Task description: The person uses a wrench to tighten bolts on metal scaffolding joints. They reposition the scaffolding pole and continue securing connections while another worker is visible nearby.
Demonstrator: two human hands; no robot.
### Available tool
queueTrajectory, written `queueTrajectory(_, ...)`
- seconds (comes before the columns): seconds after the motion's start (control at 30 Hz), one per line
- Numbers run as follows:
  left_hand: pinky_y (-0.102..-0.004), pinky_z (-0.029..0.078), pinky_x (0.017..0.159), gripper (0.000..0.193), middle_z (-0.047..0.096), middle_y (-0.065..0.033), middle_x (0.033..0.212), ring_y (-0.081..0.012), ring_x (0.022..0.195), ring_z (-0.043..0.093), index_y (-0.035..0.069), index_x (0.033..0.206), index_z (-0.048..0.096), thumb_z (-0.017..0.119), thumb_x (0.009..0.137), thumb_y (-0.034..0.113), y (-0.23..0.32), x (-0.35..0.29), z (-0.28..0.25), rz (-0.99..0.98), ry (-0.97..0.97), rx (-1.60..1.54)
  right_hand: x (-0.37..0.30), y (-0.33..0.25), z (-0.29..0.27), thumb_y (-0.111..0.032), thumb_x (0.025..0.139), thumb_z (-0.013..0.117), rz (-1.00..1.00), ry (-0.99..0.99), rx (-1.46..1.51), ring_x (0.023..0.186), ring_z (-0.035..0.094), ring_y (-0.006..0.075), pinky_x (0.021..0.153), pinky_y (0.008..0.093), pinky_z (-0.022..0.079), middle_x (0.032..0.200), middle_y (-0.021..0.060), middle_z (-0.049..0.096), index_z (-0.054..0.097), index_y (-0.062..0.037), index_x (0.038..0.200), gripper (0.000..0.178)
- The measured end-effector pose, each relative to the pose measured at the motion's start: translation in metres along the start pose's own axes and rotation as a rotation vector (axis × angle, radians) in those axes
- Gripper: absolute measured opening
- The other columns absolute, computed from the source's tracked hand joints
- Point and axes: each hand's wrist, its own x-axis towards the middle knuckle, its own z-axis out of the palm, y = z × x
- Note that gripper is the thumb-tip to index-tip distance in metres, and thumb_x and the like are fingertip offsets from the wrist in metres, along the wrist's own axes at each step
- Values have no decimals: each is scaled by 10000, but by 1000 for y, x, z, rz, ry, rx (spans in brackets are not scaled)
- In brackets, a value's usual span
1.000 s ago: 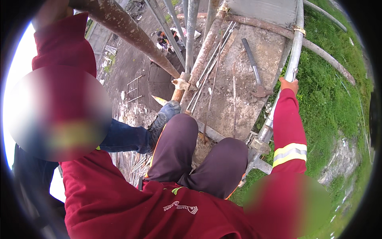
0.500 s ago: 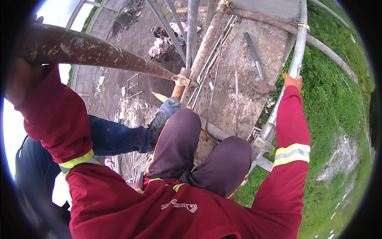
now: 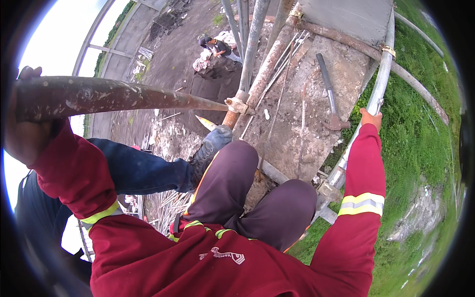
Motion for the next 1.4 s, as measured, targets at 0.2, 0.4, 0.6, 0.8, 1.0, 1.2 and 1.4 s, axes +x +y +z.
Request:
queueTrajectory(0.2, -381, 501, 780, 433, 585, -182, 999, -262, 861, 605, -34, 1191, 468, 585, 785, 61, 54, 4, 6, -325, 469, -687, -7, -6, -6, -346, 613, 768, 2, 25, -58, 1129, 528, 379, 964, 429, 425, 1220, 239, 531, 478, 5, 1263, 793)
queueTrajectory(0.4, -345, 495, 719, 625, 556, -167, 931, -241, 794, 594, -53, 1327, 308, 568, 775, 82, 96, 16, 1, -529, 677, -1159, -15, -7, -9, -330, 651, 762, 17, 41, -17, 1146, 508, 382, 975, 440, 415, 1232, 233, 510, 460, -8, 1277, 765)
queueTrajectory(0.6, -290, 477, 613, 510, 535, -101, 796, -170, 656, 565, -10, 1188, 382, 665, 806, 175, 108, 19, -6, -568, 761, -1074, -19, -6, -15, -268, 615, 780, 84, -6, 123, 1123, 533, 394, 965, 437, 435, 1186, 235, 568, 500, 13, 1193, 701)
queueTrajectory(0.8, -297, 489, 563, 512, 528, -99, 819, -168, 615, 556, 15, 1185, 373, 655, 780, 148, 107, 14, -11, -602, 812, -1119, -26, -7, -20, -193, 574, 760, 94, 53, 212, 1051, 568, 427, 929, 444, 468, 1108, 267, 600, 558, 46, 1086, 600)
queueTrajectory(1.0, -295, 499, 591, 629, 519, -110, 852, -165, 652, 559, 31, 1308, 288, 606, 766, 62, 106, 4, -12, -636, 780, -1193, -32, -10, -23, -207, 586, 782, 144, 85, 212, 1029, 588, 417, 902, 459, 491, 1099, 254, 608, 572, 34, 1063, 574)
queueTrajectory(1.2, -287, 491, 541, 457, 527, -88, 821, -153, 599, 552, 14, 1159, 393, 619, 775, 115, 96, 4, -10, -596, 779, -1102, -36, -15, -27, -233, 592, 783, 120, 89, 156, 1097, 544, 388, 960, 436, 452, 1171, 227, 555, 545, 29, 1124, 639)
queueTrajectory(1.4, -283, 493, 565, 453, 535, -82, 830, -150, 625, 564, 14, 1157, 403, 628, 784, 138, 94, -2, -8, -592, 789, -1100, -29, -9, -17, -255, 612, 759, 112, 72, 164, 1150, 492, 381, 972, 437, 436, 1233, 229, 485, 498, 38, 1211, 716)
